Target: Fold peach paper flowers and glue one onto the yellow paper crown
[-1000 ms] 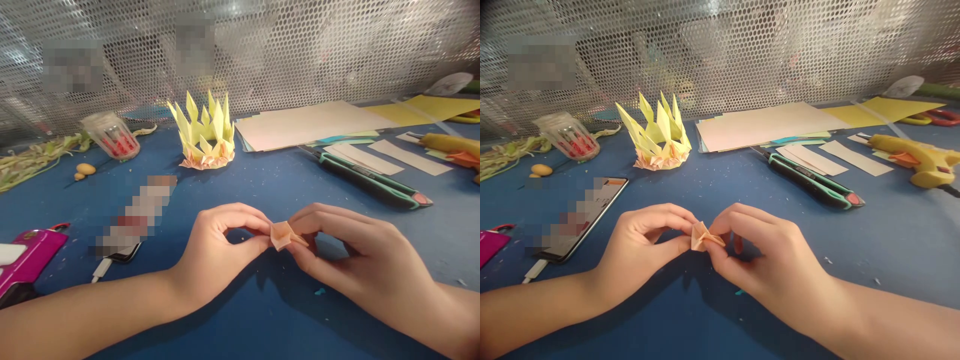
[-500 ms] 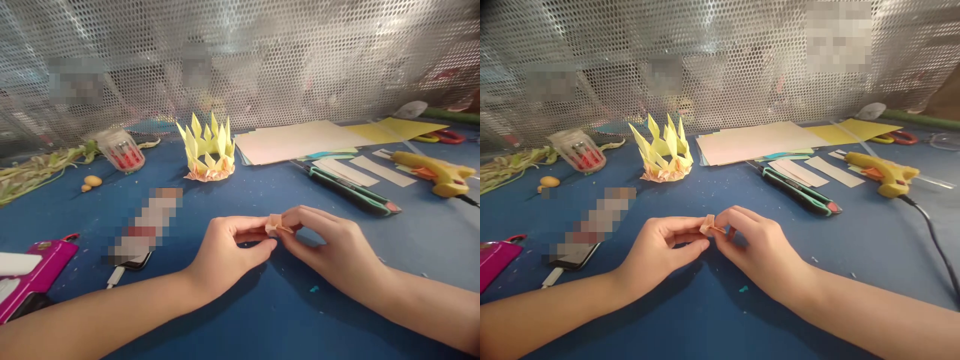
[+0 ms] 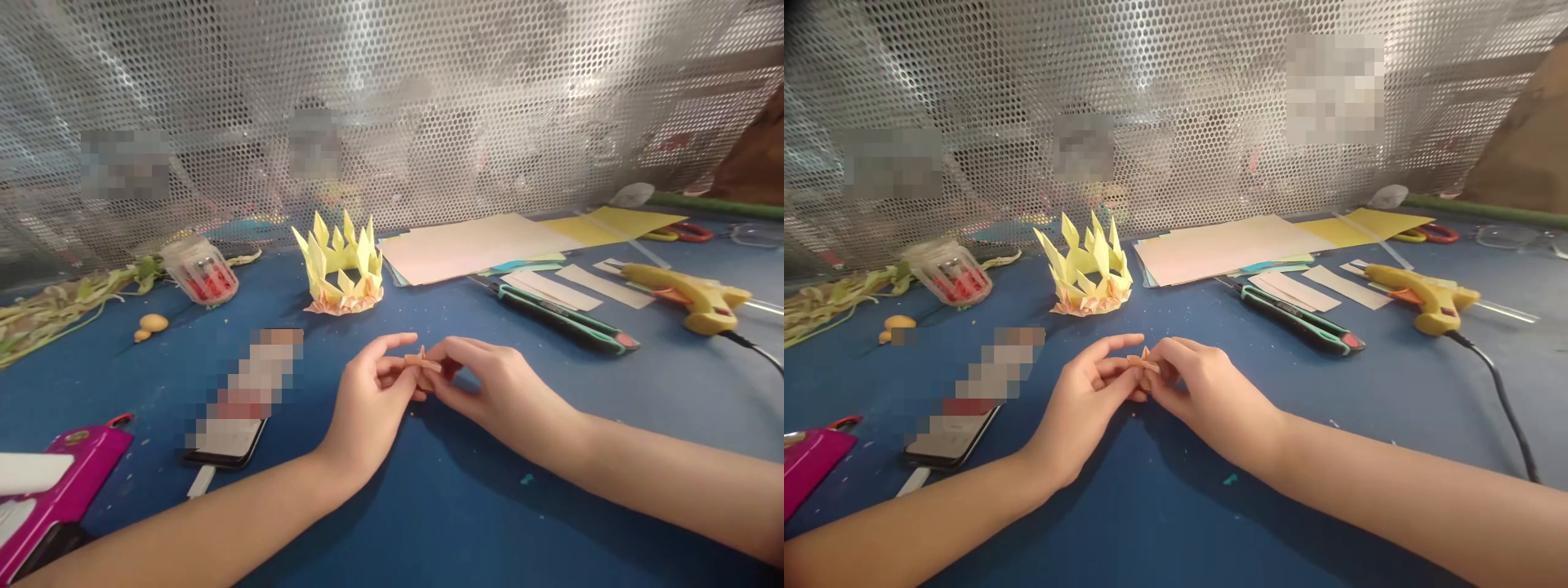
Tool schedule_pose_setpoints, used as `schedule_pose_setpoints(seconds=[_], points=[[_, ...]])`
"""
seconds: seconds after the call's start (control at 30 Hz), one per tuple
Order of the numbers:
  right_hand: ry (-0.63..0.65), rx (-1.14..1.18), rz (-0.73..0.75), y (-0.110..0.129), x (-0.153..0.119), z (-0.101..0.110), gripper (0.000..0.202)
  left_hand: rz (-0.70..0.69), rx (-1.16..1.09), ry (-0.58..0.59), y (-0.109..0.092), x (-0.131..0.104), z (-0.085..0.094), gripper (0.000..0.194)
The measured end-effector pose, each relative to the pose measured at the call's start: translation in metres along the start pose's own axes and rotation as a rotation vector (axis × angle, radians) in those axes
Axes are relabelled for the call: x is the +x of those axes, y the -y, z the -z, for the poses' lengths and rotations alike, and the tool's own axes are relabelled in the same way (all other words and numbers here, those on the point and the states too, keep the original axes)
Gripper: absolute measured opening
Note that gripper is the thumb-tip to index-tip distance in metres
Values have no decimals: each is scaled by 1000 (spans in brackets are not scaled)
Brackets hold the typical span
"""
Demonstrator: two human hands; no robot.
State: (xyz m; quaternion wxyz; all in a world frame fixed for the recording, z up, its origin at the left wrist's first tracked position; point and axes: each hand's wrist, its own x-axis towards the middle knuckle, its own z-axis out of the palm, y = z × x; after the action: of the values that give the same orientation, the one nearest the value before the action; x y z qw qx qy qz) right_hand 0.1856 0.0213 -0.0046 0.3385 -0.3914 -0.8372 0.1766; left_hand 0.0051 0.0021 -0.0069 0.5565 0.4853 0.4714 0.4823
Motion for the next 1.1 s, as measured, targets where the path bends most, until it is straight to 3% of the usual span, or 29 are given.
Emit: schedule_pose_setpoints(seconds=[0.5,0.7,0.83,0.93,1.1], points=[[-40,255,-174,-6,-1,6,29,86,-46,-65,-6,4,-4,50],[-98,179,21,-14,-4,2,16,138,-72,-35,-7,4,-4,52],[5,157,153,-12,-6,7,18,111,-44,-5,-6,3,-4,45],[51,99,196,-11,-8,9,21,88,6,3,-5,1,-4,45],[-13,71,232,-12,-8,7,17,93,64,7,-4,1,-5,44]])
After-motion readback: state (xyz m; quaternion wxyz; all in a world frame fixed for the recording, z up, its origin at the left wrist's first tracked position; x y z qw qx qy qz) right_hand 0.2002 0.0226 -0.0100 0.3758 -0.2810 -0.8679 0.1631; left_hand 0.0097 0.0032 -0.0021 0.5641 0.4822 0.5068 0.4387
